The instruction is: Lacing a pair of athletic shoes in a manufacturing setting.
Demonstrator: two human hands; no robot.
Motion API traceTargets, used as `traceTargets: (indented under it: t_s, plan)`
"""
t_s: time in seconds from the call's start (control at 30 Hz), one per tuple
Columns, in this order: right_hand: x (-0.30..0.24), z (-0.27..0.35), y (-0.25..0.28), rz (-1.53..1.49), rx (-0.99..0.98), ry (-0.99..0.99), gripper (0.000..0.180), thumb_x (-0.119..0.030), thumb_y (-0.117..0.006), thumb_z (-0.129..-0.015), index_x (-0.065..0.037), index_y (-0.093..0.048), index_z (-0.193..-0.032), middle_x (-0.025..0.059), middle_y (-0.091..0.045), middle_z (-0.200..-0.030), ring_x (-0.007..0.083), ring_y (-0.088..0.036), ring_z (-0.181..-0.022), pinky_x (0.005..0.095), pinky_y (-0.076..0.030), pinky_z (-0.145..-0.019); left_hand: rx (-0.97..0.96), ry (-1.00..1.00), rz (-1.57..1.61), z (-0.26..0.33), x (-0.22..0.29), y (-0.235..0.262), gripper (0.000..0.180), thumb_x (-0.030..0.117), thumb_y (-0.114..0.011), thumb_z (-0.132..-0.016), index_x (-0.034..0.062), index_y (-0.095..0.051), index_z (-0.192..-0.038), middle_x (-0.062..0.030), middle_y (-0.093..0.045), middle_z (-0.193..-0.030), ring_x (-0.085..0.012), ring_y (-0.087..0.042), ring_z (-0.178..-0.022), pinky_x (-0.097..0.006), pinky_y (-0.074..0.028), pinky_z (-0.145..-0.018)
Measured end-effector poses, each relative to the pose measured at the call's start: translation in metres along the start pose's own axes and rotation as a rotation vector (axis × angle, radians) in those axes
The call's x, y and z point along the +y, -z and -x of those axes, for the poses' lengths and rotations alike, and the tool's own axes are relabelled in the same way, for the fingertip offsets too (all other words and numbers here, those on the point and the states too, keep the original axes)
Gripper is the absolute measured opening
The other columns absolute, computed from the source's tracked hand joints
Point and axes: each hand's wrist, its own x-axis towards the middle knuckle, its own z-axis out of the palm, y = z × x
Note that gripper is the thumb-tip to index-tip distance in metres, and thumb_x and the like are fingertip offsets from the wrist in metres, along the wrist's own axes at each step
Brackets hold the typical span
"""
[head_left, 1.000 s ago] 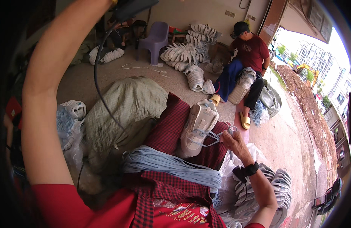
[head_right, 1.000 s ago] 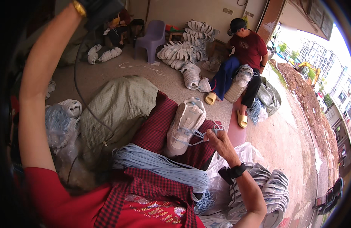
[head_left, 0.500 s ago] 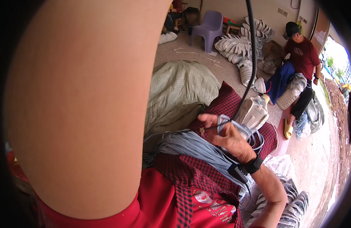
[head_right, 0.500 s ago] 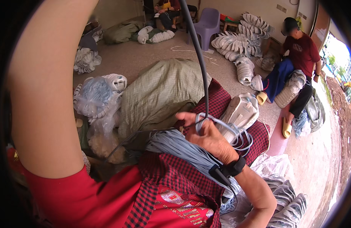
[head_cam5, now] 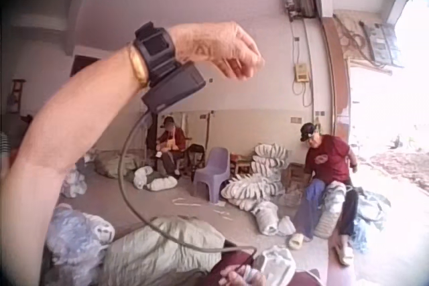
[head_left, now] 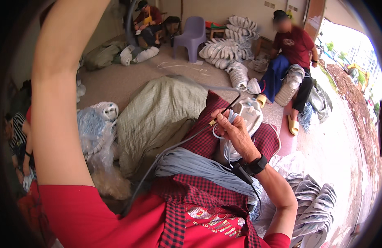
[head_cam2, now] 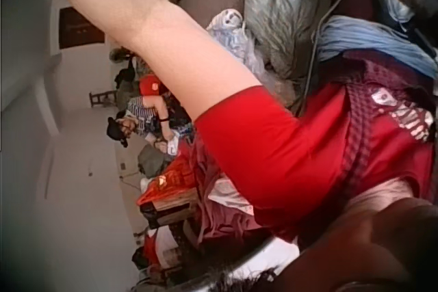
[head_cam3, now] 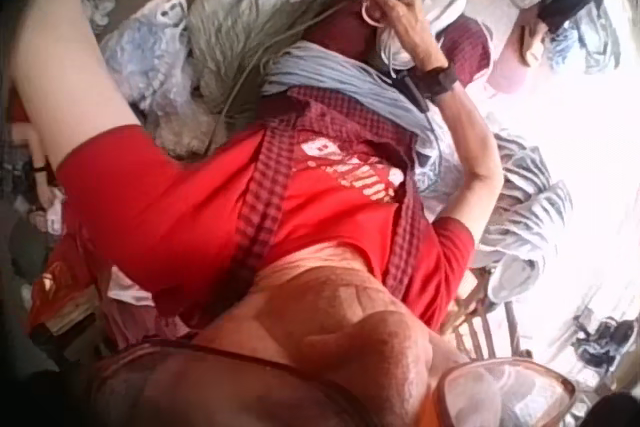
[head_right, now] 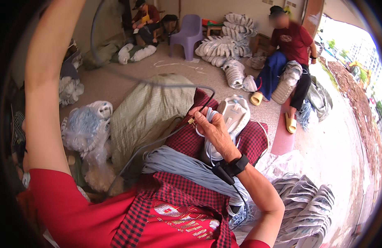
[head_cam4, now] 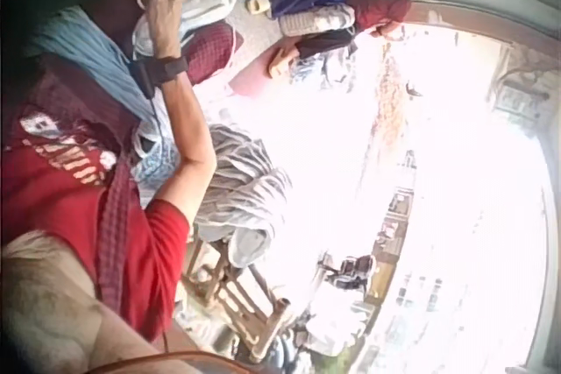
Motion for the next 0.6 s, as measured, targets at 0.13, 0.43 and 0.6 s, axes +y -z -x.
traceTargets:
  t_s: [0.13, 0.43, 0.6]
  plan:
    - [-0.004, -0.008, 0.009, 0.071, -0.026, -0.006, 0.029, -0.031, -0.055, -0.104, -0.005, -0.068, -0.108, -0.0085, -0.048, -0.07, 0.002, -0.038, -0.06, 0.0207, -0.029, -0.052, -0.542, -0.189, 0.094, 0.056, -0.011, -0.119, 0.057, 0.049, -0.07, -0.088, 0.0041, -0.064, -0.123, -0.01, -0.069, -0.104, -0.0172, -0.065, -0.087, -0.034, -0.055, -0.074]
    - [-0.022, -0.025, -0.007, 0.046, 0.107, -0.002, 0.035, -0.04, -0.059, -0.101, -0.007, -0.071, -0.104, -0.0116, -0.042, -0.06, 0.0011, -0.032, -0.051, 0.0225, -0.022, -0.046, -1.037, 0.298, 0.022, 0.093, -0.015, -0.184, 0.041, 0.034, -0.068, -0.088, -0.0028, -0.072, -0.106, -0.0117, -0.073, -0.084, -0.0184, -0.071, -0.079, -0.032, -0.057, -0.07]
    - [-0.026, -0.023, -0.009, -0.09, 0.129, -0.069, 0.048, -0.045, -0.046, -0.105, -0.003, -0.067, -0.115, -0.0033, -0.059, -0.084, 0.0037, -0.04, -0.058, 0.0194, -0.027, -0.05, -0.923, 0.173, -0.182, 0.088, -0.029, -0.17, 0.019, 0.014, -0.063, -0.08, -0.002, -0.074, -0.083, -0.0066, -0.07, -0.065, -0.0148, -0.068, -0.06, -0.03, -0.055, -0.057]
